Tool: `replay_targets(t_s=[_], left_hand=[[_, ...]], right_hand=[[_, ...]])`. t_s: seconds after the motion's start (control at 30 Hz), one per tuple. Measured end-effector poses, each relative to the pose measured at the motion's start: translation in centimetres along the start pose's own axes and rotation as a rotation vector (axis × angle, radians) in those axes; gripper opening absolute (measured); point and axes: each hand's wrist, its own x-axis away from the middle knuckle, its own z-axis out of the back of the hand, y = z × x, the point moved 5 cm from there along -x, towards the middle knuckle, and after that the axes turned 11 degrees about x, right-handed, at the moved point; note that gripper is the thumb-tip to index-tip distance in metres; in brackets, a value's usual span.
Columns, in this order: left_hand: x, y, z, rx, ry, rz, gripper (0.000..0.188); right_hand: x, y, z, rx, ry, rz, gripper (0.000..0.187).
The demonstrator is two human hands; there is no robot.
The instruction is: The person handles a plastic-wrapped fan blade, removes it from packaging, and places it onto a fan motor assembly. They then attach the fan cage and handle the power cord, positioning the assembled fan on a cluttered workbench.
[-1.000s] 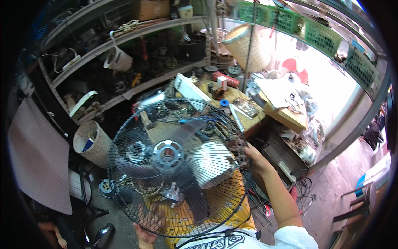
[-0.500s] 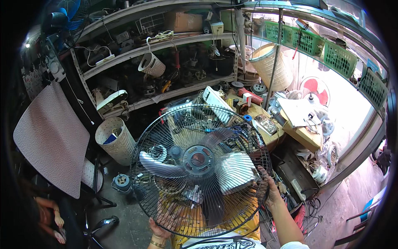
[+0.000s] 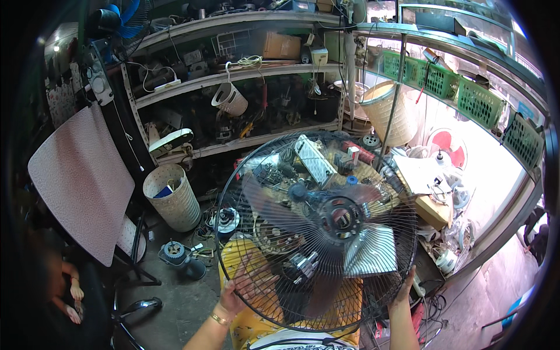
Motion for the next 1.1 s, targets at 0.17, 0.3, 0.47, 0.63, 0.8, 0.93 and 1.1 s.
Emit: replay_targets(t_s=[0.17,0.3,0.47,0.63,0.8,0.93,1.1], left_hand=[[-7.4,2.7,-7.0,0.013,-0.285,0.125,0.105],[-13.8,4.0,-8.6,0.123,-0.376,0.161,0.087],[-20.9,4.5,-12.2,0.055,-0.434,0.229,0.076],[-25.1,2.3,-14.5,0.120,-0.502,0.330,0.077],[-24.7,-1.3,-12.5,0.106,-0.447,0.439,0.090],[-24.6,-2.1,-10.4,0.167,-0.313,0.498,0.092],[-25.9,-2.3,-7.6,0.130,-0.266,0.475,0.088]], right_hand=[[0.1,-2.3,4.3,-0.038,0.048,0.233,0.115],[-0.5,-7.0,4.7,-0.051,-0.378,0.490,0.112],[1.0,-11.2,5.7,-0.145,-0.144,0.605,0.109],[2.9,-14.6,8.3,-0.175,0.084,0.718,0.107],[5.1,-15.5,11.1,-0.182,0.326,0.782,0.104],[5.0,-14.1,11.8,-0.211,0.493,0.765,0.102],[4.4,-11.5,12.5,-0.240,0.601,0.726,0.099]])
